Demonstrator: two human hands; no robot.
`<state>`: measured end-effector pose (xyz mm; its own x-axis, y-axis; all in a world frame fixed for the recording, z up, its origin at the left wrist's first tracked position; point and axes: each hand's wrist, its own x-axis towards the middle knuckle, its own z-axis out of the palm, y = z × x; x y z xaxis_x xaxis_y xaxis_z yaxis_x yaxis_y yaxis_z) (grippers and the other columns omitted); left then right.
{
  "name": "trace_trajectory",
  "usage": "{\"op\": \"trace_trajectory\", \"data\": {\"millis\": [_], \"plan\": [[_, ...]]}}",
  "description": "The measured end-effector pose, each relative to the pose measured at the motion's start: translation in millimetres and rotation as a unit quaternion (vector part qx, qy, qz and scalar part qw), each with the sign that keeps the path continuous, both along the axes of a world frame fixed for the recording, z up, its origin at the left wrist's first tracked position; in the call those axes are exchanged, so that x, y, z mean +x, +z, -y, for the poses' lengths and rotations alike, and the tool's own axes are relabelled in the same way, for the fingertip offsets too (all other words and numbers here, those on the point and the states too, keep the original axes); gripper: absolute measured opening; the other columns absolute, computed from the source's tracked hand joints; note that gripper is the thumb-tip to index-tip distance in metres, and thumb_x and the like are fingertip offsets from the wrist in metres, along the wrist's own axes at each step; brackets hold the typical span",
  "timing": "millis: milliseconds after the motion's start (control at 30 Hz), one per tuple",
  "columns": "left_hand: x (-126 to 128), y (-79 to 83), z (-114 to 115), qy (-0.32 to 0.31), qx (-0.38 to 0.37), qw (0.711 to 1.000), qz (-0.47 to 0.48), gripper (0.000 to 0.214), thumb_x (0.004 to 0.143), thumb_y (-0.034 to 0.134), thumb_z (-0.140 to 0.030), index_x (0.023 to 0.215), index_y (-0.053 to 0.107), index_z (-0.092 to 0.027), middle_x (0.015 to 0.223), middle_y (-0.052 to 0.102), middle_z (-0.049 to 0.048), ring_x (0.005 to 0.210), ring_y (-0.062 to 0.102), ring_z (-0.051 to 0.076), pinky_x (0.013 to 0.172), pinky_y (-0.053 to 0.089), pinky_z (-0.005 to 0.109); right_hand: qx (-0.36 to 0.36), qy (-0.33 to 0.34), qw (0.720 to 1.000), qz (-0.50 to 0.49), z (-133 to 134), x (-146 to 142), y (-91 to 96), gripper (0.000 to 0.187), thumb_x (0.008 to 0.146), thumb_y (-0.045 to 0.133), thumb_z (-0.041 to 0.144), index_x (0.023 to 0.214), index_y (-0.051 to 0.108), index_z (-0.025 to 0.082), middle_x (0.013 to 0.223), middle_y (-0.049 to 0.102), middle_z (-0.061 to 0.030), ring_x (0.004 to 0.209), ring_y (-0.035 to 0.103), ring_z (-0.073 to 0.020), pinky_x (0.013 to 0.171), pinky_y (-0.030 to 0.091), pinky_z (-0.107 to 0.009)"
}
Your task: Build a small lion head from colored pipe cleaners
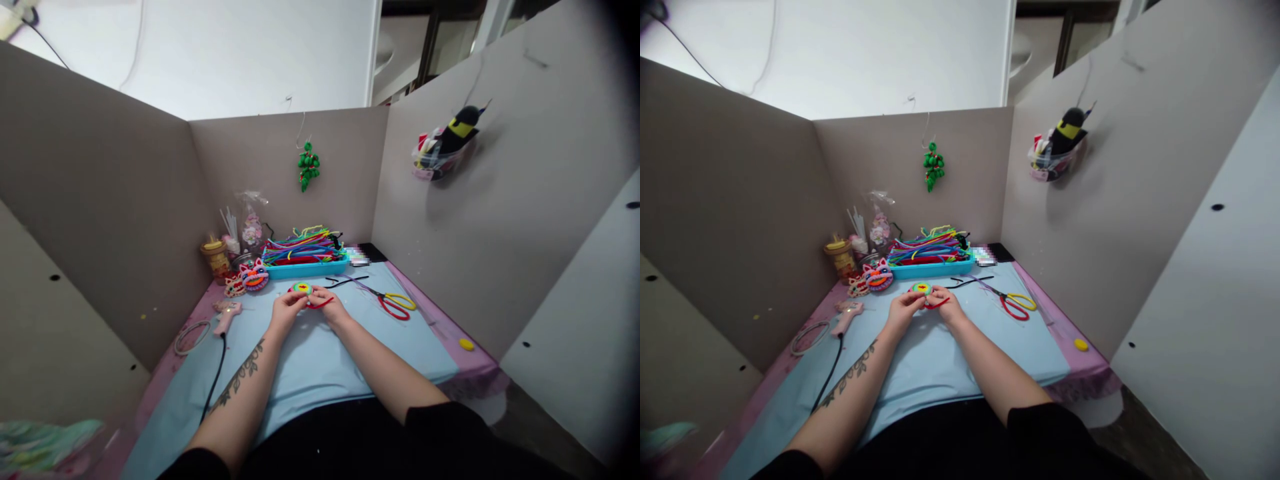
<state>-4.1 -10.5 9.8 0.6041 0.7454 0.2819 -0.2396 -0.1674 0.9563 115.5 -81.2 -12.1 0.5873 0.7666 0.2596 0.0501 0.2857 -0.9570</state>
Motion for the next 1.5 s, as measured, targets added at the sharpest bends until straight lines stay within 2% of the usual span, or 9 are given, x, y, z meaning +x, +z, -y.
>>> {"op": "trace_trajectory", "data": {"millis": [100, 367, 567, 700, 800, 933, 1100, 1300, 1500], "plan": [[-0.9, 1.5, 1.2, 0.006, 0.010, 1.000, 0.000, 0.027, 0.060, 0.075, -0.032, 0.079, 0.073, -0.013, 0.061, 0.066, 0.0041, 0.052, 0.056, 0.013, 0.055, 0.045, 0.024, 0.006, 0.037, 0.997, -0.064, -0.1, -1.7, 3.4, 0.021, 0.057, 0.072, 0.037, 0.056, 0.066, 0.017, 0.104, 0.064, -0.0086, 0.091, 0.059, -0.0244, 0.083, 0.043, -0.039], [-4.5, 7.3, 5.8, -0.001, 0.050, 0.999, -0.020, 0.029, 0.064, 0.071, -0.035, 0.083, 0.073, -0.013, 0.060, 0.065, 0.0028, 0.050, 0.054, 0.011, 0.053, 0.044, 0.024, 0.002, 0.110, 0.979, -0.174, 1.2, -4.4, 9.5, 0.009, 0.052, 0.068, 0.020, 0.059, 0.064, 0.017, 0.060, 0.062, -0.0002, 0.066, 0.054, -0.0160, 0.070, 0.042, -0.030], [-5.0, 5.0, 1.5, -0.006, 0.042, 0.999, -0.021, 0.034, 0.069, 0.067, -0.037, 0.091, 0.072, -0.013, 0.055, 0.063, 0.0023, 0.050, 0.054, 0.012, 0.053, 0.042, 0.023, 0.014, 0.100, 0.975, -0.199, -2.4, -0.6, 5.7, 0.008, 0.051, 0.067, 0.020, 0.056, 0.061, 0.017, 0.072, 0.065, -0.0031, 0.079, 0.057, -0.0208, 0.078, 0.042, -0.034], [-3.2, 0.3, -5.5, 0.014, 0.016, 1.000, -0.019, 0.039, 0.068, 0.067, -0.037, 0.099, 0.070, -0.012, 0.054, 0.063, 0.0019, 0.048, 0.052, 0.011, 0.048, 0.037, 0.021, 0.028, -0.009, 0.997, -0.076, -0.4, 1.9, 8.2, 0.019, 0.052, 0.068, 0.022, 0.070, 0.065, 0.019, 0.103, 0.064, -0.0049, 0.100, 0.054, -0.0249, 0.089, 0.037, -0.036], [-1.2, -1.4, -6.6, 0.014, 0.003, 1.000, -0.009, 0.042, 0.066, 0.069, -0.037, 0.099, 0.070, -0.012, 0.059, 0.065, 0.0030, 0.049, 0.053, 0.010, 0.048, 0.038, 0.021, 0.024, -0.027, 0.999, 0.023, 1.9, -0.1, 8.2, 0.029, 0.056, 0.070, 0.027, 0.084, 0.065, 0.022, 0.117, 0.058, -0.0058, 0.109, 0.051, -0.0267, 0.085, 0.040, -0.037], [0.7, -0.3, -3.0, -0.005, -0.016, 1.000, 0.013, 0.039, 0.062, 0.073, -0.034, 0.096, 0.071, -0.014, 0.081, 0.071, 0.0070, 0.051, 0.054, 0.010, 0.053, 0.044, 0.023, 0.003, -0.050, 0.995, 0.091, 3.1, -5.1, 7.4, 0.018, 0.062, 0.069, 0.034, 0.074, 0.066, 0.021, 0.121, 0.053, -0.0076, 0.115, 0.046, -0.0278, 0.080, 0.042, -0.035], [1.1, 0.8, -0.3, 0.000, -0.011, 1.000, -0.002, 0.031, 0.059, 0.075, -0.031, 0.084, 0.073, -0.013, 0.068, 0.070, 0.0050, 0.048, 0.053, 0.010, 0.051, 0.044, 0.023, 0.006, -0.061, 0.996, 0.060, 0.1, -0.5, 7.8, 0.019, 0.058, 0.072, 0.033, 0.069, 0.067, 0.019, 0.119, 0.054, -0.0076, 0.107, 0.050, -0.0258, 0.082, 0.041, -0.034], [1.8, 0.9, 3.6, 0.012, 0.003, 1.000, -0.004, 0.030, 0.062, 0.073, -0.032, 0.085, 0.073, -0.013, 0.065, 0.068, 0.0038, 0.048, 0.053, 0.010, 0.050, 0.043, 0.022, 0.042, -0.106, 0.986, -0.120, -8.7, 12.5, 3.1, 0.026, 0.052, 0.074, 0.037, 0.065, 0.062, 0.018, 0.104, 0.062, -0.0071, 0.094, 0.054, -0.0224, 0.082, 0.040, -0.033], [0.5, 0.9, 2.0, -0.004, -0.002, 1.000, 0.018, 0.032, 0.062, 0.074, -0.032, 0.088, 0.072, -0.014, 0.071, 0.068, 0.0043, 0.049, 0.054, 0.010, 0.053, 0.044, 0.023, 0.025, -0.027, 0.995, -0.092, -5.9, 9.1, 3.1, 0.032, 0.054, 0.075, 0.042, 0.073, 0.065, 0.019, 0.091, 0.065, -0.0053, 0.093, 0.055, -0.0229, 0.085, 0.038, -0.035]]}}
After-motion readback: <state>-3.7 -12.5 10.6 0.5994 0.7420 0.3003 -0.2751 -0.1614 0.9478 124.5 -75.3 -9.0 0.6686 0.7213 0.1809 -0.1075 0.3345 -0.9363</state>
